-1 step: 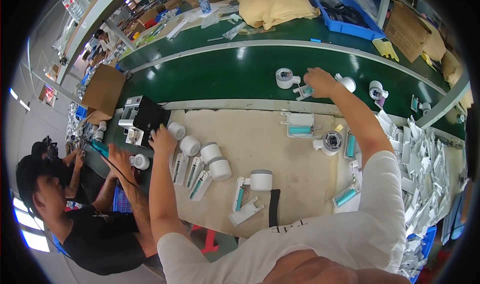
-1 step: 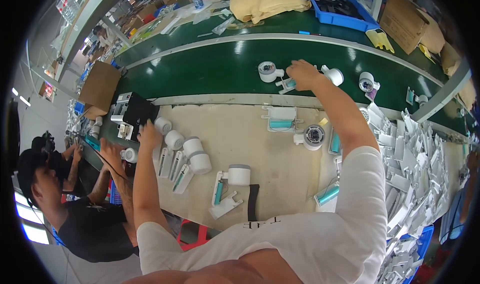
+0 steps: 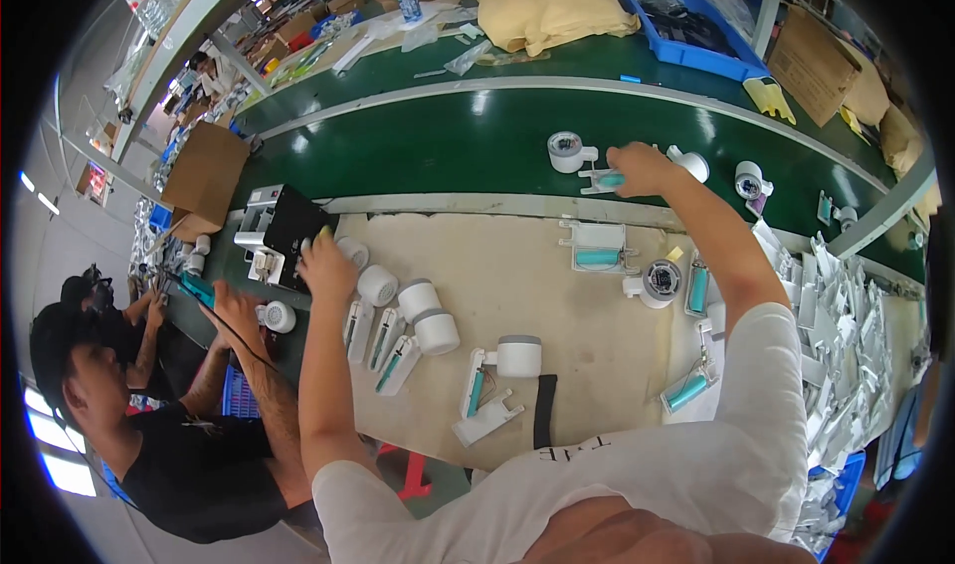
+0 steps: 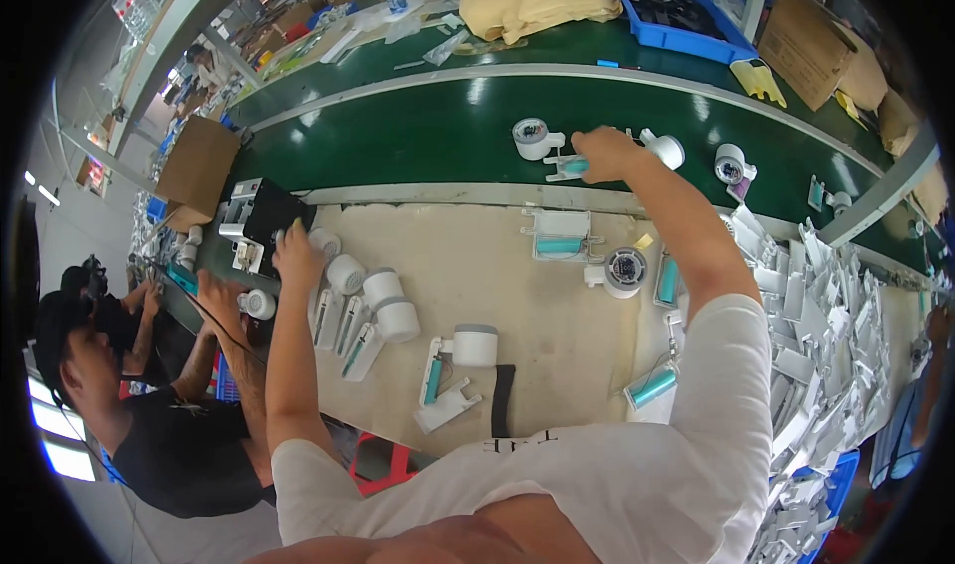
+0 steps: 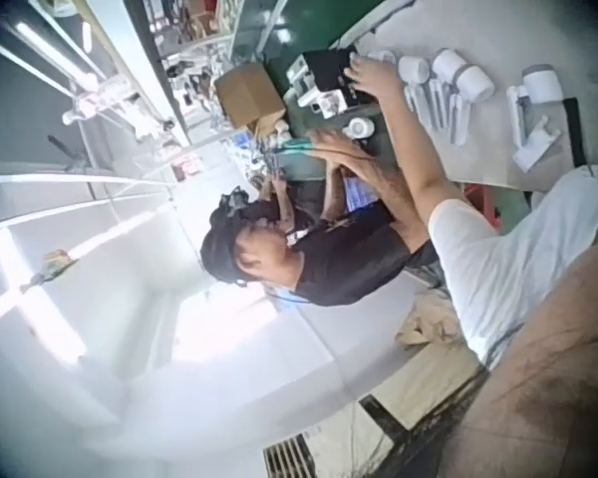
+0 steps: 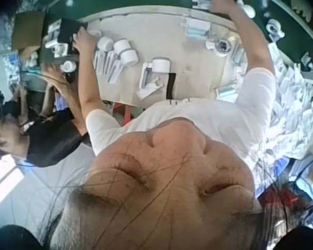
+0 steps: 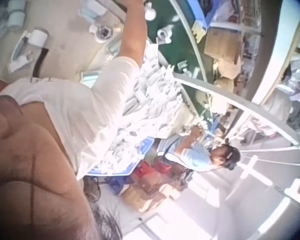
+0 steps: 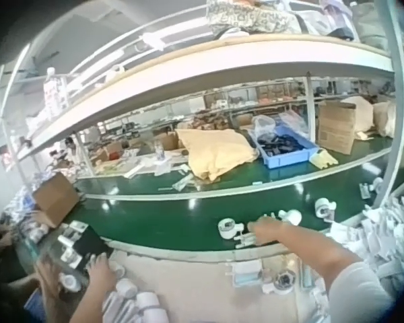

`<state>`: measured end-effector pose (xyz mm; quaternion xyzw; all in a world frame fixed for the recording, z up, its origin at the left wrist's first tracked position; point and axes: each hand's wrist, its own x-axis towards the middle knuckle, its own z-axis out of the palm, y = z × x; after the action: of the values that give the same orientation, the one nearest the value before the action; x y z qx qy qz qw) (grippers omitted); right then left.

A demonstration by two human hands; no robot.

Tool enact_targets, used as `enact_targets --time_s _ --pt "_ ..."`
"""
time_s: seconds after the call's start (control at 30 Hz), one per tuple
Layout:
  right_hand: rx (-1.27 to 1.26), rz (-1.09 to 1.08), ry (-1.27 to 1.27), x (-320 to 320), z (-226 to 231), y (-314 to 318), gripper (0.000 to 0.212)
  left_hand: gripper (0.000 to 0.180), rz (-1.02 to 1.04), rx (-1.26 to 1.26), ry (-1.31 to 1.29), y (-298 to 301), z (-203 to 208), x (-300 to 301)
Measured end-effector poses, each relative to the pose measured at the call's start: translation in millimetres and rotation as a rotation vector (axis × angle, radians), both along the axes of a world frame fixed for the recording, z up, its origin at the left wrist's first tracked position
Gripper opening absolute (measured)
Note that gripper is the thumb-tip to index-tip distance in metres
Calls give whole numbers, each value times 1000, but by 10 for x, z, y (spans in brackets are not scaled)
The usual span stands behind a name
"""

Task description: The person assembles portable handheld fans by hand, snapping together the fan motor housing, plastic casing, and battery components.

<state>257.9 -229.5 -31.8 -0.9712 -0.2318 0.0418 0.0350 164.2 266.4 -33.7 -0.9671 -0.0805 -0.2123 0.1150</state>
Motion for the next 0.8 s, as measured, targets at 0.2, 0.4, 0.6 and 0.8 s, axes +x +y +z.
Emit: enact_targets --time_s 0.2,0.4,0.6,0.8 --pt "1013 -345 349 -865 416 544 52 38 -574 -2080 692 -1896 78 -338" --pt "1030 -75 32 -1993 328 688 62 40 -544 -2493 503 -2884 218 -862" --pt "471 78 -239 -2808 407 711 63 41 -748 -2412 496 -2861 98 -1096" --pt "925 -119 -321 -2913 319 257 85 38 -794 -2460 1165 -2788 438 -1349"
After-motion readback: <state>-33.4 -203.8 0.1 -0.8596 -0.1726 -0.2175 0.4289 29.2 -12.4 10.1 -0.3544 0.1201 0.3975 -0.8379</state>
